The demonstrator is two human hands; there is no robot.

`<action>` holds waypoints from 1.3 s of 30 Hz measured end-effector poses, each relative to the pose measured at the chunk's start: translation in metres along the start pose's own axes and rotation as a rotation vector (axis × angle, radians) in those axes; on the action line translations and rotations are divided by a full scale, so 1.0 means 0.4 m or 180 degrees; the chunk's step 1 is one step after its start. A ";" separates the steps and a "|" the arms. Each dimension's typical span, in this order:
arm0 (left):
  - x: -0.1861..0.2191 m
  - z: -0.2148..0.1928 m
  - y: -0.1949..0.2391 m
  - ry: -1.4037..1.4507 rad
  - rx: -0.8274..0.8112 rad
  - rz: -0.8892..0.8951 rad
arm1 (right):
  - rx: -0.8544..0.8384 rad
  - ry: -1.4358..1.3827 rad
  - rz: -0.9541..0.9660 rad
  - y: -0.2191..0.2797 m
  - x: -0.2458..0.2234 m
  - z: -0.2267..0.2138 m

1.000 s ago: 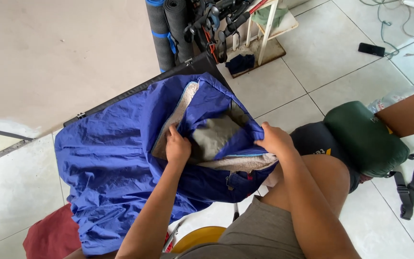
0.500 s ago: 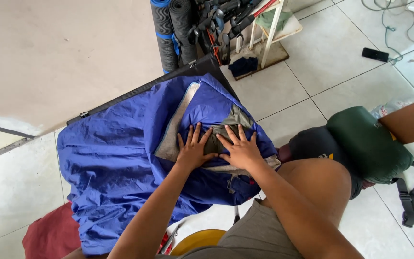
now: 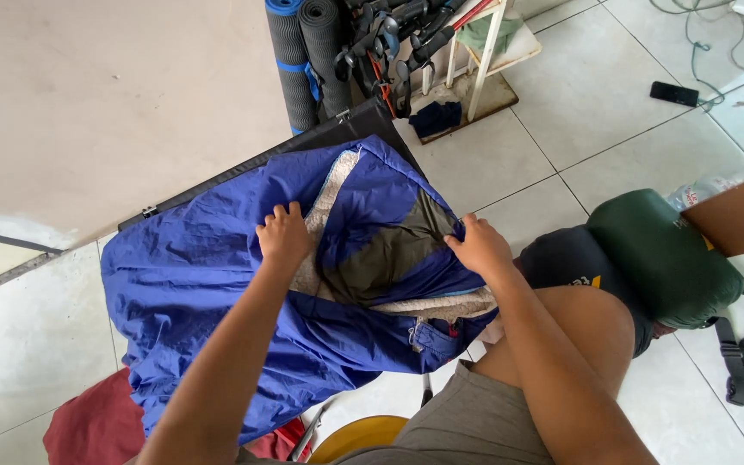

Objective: The person places a white towel into a blue sleeping bag, zips it closed, and then folds the sleeping bag into a compact rectangular shape. The folded sleeping bag is then placed into a black suitcase.

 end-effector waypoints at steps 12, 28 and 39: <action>0.058 -0.278 -0.455 0.2609 0.1380 -0.0008 | 0.0133 -0.0468 0.0195 0.013 -0.003 -0.045; 0.264 -0.193 -0.470 0.0272 -0.1727 0.0621 | -0.0652 -0.0451 -0.0151 0.090 -0.034 -0.142; 0.269 -0.401 -0.612 0.1788 0.0748 0.0571 | -0.0688 -0.0737 0.0593 0.033 -0.038 -0.144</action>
Point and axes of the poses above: each hand's wrist, its own y-axis away from the middle knuckle, its own z-axis out of the palm, x = y × z, the point moved 1 cm from there along -y, towards the middle knuckle, and after that the axes turned 5 degrees about -y, right-handed, at the moved point
